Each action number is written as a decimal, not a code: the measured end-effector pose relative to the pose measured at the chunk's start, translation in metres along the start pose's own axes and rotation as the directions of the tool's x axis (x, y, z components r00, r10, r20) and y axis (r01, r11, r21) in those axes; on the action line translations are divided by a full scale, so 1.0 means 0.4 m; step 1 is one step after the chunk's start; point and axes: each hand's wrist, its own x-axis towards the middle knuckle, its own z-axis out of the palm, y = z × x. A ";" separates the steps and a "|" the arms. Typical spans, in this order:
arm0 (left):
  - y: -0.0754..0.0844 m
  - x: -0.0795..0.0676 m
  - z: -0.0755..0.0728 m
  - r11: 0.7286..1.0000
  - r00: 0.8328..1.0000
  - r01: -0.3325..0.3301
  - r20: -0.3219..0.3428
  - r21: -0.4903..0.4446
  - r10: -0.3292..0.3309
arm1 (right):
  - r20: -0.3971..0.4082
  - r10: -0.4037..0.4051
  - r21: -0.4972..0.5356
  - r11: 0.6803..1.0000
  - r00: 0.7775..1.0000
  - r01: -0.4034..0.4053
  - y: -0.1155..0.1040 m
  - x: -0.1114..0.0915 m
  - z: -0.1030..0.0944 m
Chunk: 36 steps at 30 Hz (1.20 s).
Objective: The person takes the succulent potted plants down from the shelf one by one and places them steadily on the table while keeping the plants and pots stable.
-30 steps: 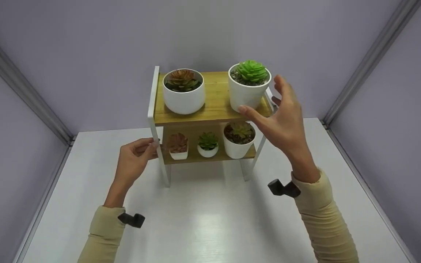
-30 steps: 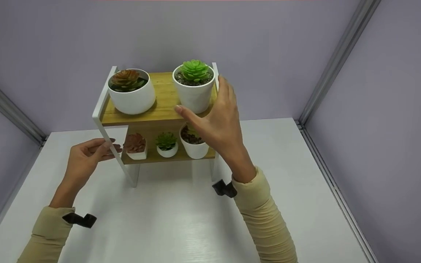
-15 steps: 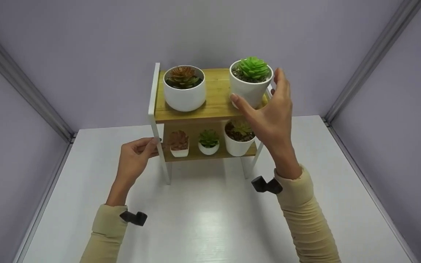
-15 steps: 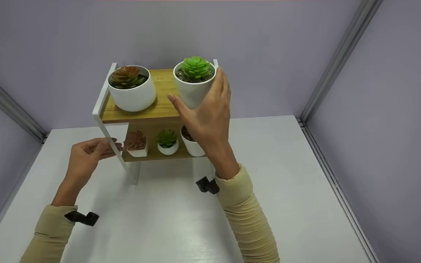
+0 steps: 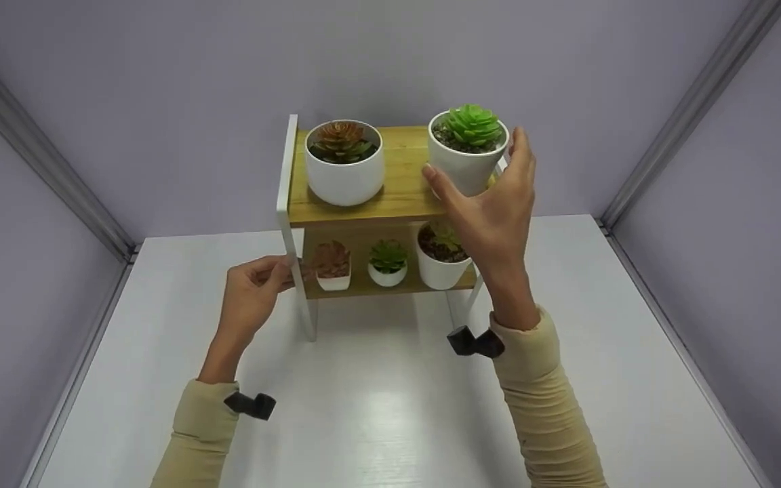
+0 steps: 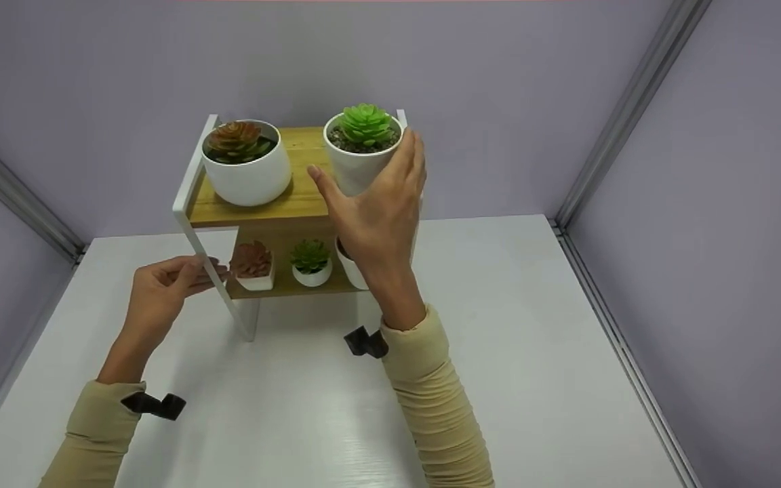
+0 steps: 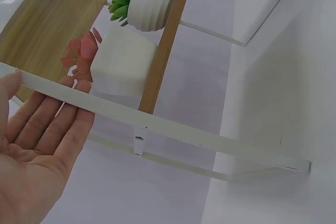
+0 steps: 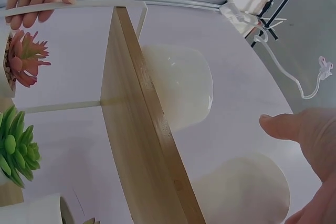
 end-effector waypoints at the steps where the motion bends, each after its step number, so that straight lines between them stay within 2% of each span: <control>1: 0.000 0.000 0.000 1.000 1.000 0.002 0.000 0.001 -0.002 | -0.010 0.015 -0.002 1.000 1.000 -0.015 -0.001 0.002 0.003; 7: 0.001 -0.003 0.003 1.000 1.000 0.009 -0.004 -0.006 -0.009 | -0.049 0.092 0.019 0.996 0.995 -0.091 -0.005 0.008 0.022; 15: -0.001 -0.006 0.007 1.000 1.000 0.014 -0.005 -0.015 -0.014 | -0.067 0.141 0.064 0.989 0.988 -0.136 -0.014 0.006 0.047; 20: 0.000 -0.004 0.007 1.000 1.000 0.025 0.008 -0.018 -0.025 | -0.076 0.159 0.073 0.985 0.984 -0.154 -0.018 0.007 0.063; 36: -0.002 -0.005 0.009 1.000 1.000 0.026 -0.005 0.003 -0.026 | -0.111 0.194 0.196 0.966 0.975 -0.170 -0.011 0.021 0.105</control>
